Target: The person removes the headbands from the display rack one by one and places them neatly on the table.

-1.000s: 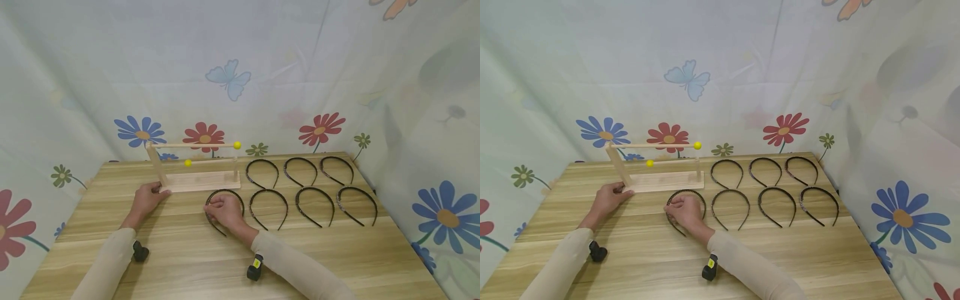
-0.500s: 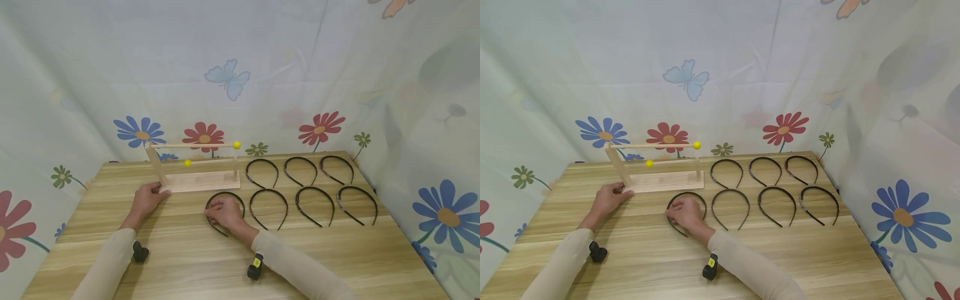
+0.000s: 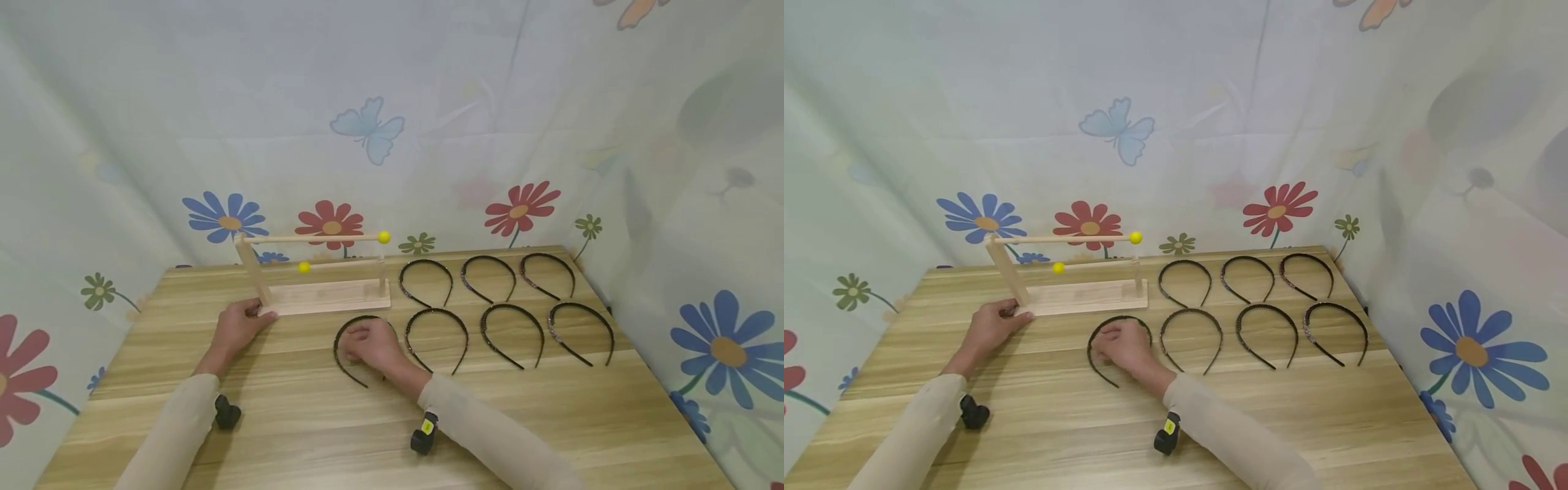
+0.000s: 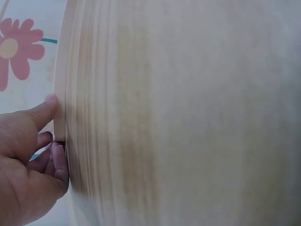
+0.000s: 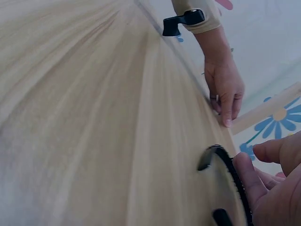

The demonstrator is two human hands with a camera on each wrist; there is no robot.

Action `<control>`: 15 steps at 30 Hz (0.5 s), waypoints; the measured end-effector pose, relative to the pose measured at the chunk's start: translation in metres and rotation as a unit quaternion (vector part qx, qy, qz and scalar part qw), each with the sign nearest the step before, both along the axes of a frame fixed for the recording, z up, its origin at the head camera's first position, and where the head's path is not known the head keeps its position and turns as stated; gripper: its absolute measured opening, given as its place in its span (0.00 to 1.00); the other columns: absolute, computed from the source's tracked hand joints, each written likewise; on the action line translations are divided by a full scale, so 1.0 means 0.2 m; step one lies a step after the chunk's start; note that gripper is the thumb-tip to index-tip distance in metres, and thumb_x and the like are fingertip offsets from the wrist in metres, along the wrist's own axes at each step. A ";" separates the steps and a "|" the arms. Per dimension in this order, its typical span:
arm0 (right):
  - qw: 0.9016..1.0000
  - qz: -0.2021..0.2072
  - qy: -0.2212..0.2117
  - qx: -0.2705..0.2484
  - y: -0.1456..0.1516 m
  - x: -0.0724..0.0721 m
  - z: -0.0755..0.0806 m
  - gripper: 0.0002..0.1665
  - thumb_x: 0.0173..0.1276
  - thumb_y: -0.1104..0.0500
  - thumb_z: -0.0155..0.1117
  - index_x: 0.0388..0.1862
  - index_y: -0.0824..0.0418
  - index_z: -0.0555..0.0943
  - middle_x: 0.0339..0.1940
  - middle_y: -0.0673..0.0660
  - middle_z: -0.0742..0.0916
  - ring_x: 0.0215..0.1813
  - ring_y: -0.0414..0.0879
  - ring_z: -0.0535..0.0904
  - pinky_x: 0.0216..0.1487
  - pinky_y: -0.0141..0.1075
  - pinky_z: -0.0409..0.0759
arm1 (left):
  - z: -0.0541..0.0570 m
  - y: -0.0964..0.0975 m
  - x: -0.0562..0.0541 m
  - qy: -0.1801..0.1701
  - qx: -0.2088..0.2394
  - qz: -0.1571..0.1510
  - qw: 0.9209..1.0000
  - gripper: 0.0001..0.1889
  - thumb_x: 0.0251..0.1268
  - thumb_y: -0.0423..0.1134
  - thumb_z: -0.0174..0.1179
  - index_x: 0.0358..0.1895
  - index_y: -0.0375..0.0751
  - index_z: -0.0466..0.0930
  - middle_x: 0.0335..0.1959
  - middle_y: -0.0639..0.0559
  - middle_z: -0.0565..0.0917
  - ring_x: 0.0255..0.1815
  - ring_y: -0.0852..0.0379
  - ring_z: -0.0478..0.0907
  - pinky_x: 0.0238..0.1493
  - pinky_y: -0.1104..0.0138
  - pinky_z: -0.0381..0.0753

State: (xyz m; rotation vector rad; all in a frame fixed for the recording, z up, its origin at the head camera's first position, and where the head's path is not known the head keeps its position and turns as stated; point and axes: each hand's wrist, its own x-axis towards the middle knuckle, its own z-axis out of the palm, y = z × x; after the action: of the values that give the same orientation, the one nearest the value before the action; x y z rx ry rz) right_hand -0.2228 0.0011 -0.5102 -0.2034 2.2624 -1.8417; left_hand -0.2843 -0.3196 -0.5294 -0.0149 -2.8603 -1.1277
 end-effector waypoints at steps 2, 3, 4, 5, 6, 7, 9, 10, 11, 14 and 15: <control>1.000 0.003 0.005 -0.005 0.03 -0.01 0.03 0.16 0.68 0.62 0.71 0.51 0.70 0.84 0.38 0.58 0.91 0.35 0.50 0.90 0.39 0.40 0.87 | 0.00 0.00 0.00 -0.001 0.000 -0.001 1.000 0.30 0.71 0.45 0.67 0.67 0.27 0.74 0.62 0.30 0.78 0.65 0.36 0.76 0.62 0.42 0.74; 1.000 0.006 0.006 -0.013 0.05 -0.02 0.04 0.17 0.69 0.62 0.71 0.52 0.71 0.84 0.38 0.59 0.91 0.36 0.50 0.90 0.41 0.41 0.87 | 0.00 -0.01 0.00 -0.002 -0.001 -0.003 1.000 0.30 0.71 0.46 0.67 0.67 0.27 0.74 0.63 0.30 0.78 0.65 0.35 0.75 0.63 0.42 0.74; 1.000 0.007 0.009 -0.017 0.07 -0.02 0.06 0.17 0.69 0.62 0.70 0.52 0.70 0.84 0.38 0.58 0.91 0.37 0.49 0.89 0.42 0.42 0.87 | 0.00 -0.01 0.00 -0.003 -0.001 -0.004 1.000 0.30 0.71 0.46 0.66 0.67 0.27 0.74 0.63 0.30 0.78 0.65 0.35 0.76 0.63 0.42 0.73; 1.000 0.008 0.013 -0.023 0.09 -0.03 0.07 0.17 0.70 0.62 0.70 0.53 0.71 0.84 0.39 0.58 0.90 0.38 0.49 0.89 0.43 0.43 0.87 | 0.00 -0.01 -0.01 -0.004 -0.003 -0.005 1.000 0.30 0.71 0.46 0.66 0.67 0.27 0.74 0.63 0.30 0.78 0.65 0.34 0.75 0.62 0.42 0.73; 0.999 0.008 0.016 -0.029 0.12 -0.04 0.09 0.17 0.70 0.61 0.70 0.53 0.71 0.83 0.39 0.58 0.90 0.39 0.49 0.89 0.44 0.43 0.87 | 0.00 -0.01 -0.01 -0.004 -0.004 -0.006 1.000 0.30 0.71 0.46 0.66 0.67 0.27 0.74 0.63 0.30 0.78 0.65 0.34 0.75 0.63 0.42 0.73; 0.999 0.007 0.021 -0.034 0.15 -0.04 0.11 0.17 0.71 0.61 0.70 0.53 0.71 0.83 0.40 0.58 0.90 0.40 0.49 0.89 0.44 0.42 0.87 | 0.00 -0.01 -0.01 -0.004 -0.006 -0.007 1.000 0.30 0.71 0.46 0.66 0.67 0.27 0.74 0.63 0.30 0.78 0.65 0.34 0.75 0.62 0.42 0.74; 0.999 0.002 0.022 -0.049 0.22 -0.05 0.16 0.17 0.72 0.61 0.69 0.54 0.70 0.83 0.42 0.60 0.90 0.42 0.52 0.89 0.46 0.44 0.86 | -0.01 -0.02 -0.01 -0.003 -0.007 -0.010 1.000 0.31 0.72 0.47 0.66 0.67 0.27 0.73 0.62 0.29 0.79 0.64 0.33 0.76 0.62 0.42 0.74; 0.998 -0.002 0.024 -0.054 0.25 -0.05 0.19 0.17 0.72 0.61 0.69 0.55 0.69 0.83 0.43 0.61 0.90 0.43 0.52 0.89 0.47 0.44 0.86 | -0.01 -0.02 -0.01 -0.003 -0.003 -0.011 1.000 0.31 0.72 0.46 0.65 0.68 0.27 0.73 0.61 0.29 0.80 0.63 0.33 0.77 0.61 0.42 0.75; 0.998 -0.008 0.026 -0.062 0.29 -0.05 0.21 0.17 0.72 0.61 0.69 0.55 0.69 0.82 0.44 0.62 0.89 0.43 0.53 0.89 0.48 0.46 0.86 | -0.01 -0.03 0.00 -0.002 -0.001 -0.013 1.000 0.31 0.73 0.46 0.65 0.68 0.26 0.72 0.60 0.29 0.80 0.62 0.33 0.78 0.60 0.43 0.76; 0.997 -0.025 0.029 -0.074 0.41 -0.05 0.30 0.19 0.73 0.59 0.68 0.58 0.67 0.82 0.48 0.64 0.89 0.45 0.52 0.88 0.51 0.48 0.85 | -0.01 -0.04 0.01 -0.006 0.004 -0.019 1.000 0.33 0.75 0.46 0.62 0.71 0.23 0.67 0.60 0.26 0.79 0.61 0.32 0.79 0.59 0.43 0.77; 0.996 -0.029 0.034 -0.076 0.45 -0.05 0.32 0.20 0.73 0.58 0.68 0.59 0.66 0.82 0.49 0.65 0.88 0.46 0.51 0.88 0.52 0.48 0.84 | 0.00 -0.04 0.02 -0.008 0.004 -0.020 1.000 0.34 0.76 0.45 0.61 0.72 0.22 0.64 0.62 0.25 0.77 0.62 0.31 0.78 0.59 0.42 0.77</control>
State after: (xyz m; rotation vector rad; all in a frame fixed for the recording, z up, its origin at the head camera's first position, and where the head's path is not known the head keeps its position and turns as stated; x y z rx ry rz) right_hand -0.2333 0.0919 -0.4466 -0.2302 2.1932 -2.0693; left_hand -0.2808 -0.3278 -0.5298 -0.0628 -2.8806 -1.1523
